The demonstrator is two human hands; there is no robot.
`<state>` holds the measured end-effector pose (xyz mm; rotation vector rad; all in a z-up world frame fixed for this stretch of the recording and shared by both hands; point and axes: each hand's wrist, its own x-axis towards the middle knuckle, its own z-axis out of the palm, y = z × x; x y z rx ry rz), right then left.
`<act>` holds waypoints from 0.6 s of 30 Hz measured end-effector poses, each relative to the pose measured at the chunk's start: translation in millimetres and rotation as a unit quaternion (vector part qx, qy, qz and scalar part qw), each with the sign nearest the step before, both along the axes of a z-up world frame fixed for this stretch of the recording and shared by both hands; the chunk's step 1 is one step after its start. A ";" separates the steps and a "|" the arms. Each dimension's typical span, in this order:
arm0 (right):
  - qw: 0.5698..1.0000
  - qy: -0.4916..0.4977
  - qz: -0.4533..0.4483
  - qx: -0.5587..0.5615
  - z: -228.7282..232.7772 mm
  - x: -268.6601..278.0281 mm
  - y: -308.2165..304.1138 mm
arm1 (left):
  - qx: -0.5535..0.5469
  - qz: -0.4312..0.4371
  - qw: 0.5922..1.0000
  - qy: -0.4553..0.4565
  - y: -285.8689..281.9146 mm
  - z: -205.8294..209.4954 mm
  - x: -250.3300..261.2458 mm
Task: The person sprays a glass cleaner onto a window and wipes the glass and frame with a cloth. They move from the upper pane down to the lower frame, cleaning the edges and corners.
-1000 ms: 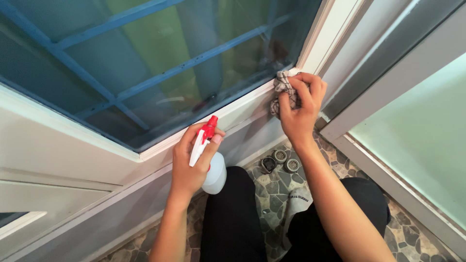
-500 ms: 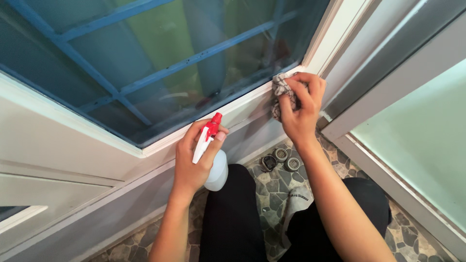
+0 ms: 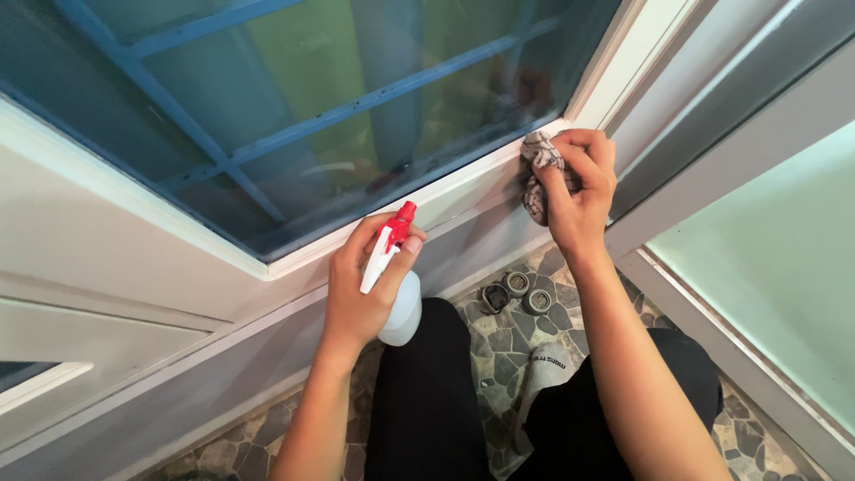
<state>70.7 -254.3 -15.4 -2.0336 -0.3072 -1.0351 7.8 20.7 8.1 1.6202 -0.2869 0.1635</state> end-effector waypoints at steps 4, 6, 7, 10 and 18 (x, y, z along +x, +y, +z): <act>0.998 0.007 0.001 -0.062 6.7 -8.6 10.1 | -0.003 0.005 1.000 0.000 -0.8 -2.5 -0.1; 0.996 -0.009 -0.009 -0.090 13.5 -14.1 20.2 | -0.009 0.003 1.000 -0.003 -1.1 -2.9 -0.2; 0.994 -0.017 -0.014 -0.104 16.6 -17.4 26.4 | -0.013 0.002 1.000 -0.007 -1.4 -3.0 -0.2; 0.992 -0.014 0.003 -0.128 21.5 -28.5 50.5 | -0.008 0.008 1.000 0.005 -2.5 -2.5 0.5; 0.991 0.046 0.034 -0.125 23.1 -28.4 41.2 | 0.011 0.008 1.000 0.006 -0.5 0.2 -1.6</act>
